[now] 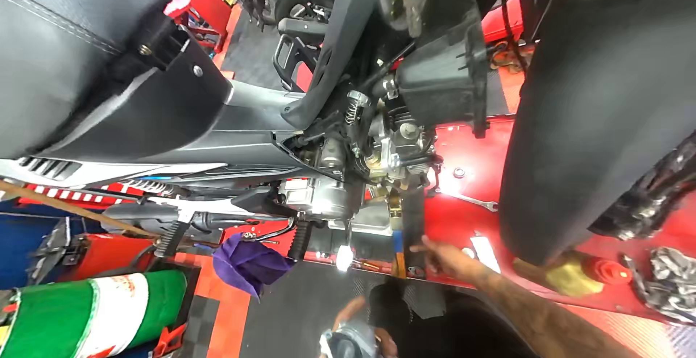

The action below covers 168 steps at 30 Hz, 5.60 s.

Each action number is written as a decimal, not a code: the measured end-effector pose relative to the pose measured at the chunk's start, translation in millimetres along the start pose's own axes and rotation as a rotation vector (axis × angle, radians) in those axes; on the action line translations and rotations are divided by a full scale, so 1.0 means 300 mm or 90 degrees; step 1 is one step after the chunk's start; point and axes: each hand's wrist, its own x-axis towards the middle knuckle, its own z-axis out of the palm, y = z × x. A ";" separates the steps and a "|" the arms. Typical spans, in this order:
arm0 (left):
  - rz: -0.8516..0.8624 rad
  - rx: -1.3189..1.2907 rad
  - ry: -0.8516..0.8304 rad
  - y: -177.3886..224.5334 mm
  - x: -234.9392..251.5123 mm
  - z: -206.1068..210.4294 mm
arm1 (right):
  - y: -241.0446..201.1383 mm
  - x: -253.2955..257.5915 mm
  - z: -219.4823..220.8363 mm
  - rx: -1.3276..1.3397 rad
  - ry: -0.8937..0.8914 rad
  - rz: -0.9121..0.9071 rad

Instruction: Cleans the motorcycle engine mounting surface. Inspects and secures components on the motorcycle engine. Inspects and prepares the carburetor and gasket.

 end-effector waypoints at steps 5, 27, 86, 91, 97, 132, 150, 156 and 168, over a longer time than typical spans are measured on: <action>-0.047 -0.044 -0.001 -0.013 0.024 -0.056 | 0.057 -0.086 -0.024 0.320 -0.030 -0.037; 0.004 -0.079 0.012 -0.104 0.050 -0.054 | 0.153 -0.155 0.027 -0.727 0.051 0.021; -0.368 1.362 -0.612 -0.724 0.722 -0.441 | 0.154 0.026 -0.189 -0.086 0.289 -0.067; -0.353 1.383 -0.666 -0.714 0.721 -0.443 | 0.164 0.020 -0.196 -0.069 0.276 -0.082; -0.305 1.309 -0.528 -0.631 0.649 -0.411 | 0.181 0.018 -0.174 -0.073 0.295 -0.082; 0.214 0.112 0.157 0.593 0.125 -0.402 | -0.282 -0.140 0.992 -0.384 0.018 -0.286; 0.267 0.193 0.136 0.907 0.258 -0.606 | -0.325 0.000 1.320 0.245 0.072 -0.162; 0.271 0.269 0.104 0.918 0.287 -0.610 | -0.330 -0.153 1.302 -0.508 0.415 -0.528; 0.292 0.365 0.038 0.866 0.286 -0.570 | -0.540 -0.207 1.354 -0.001 0.239 -0.723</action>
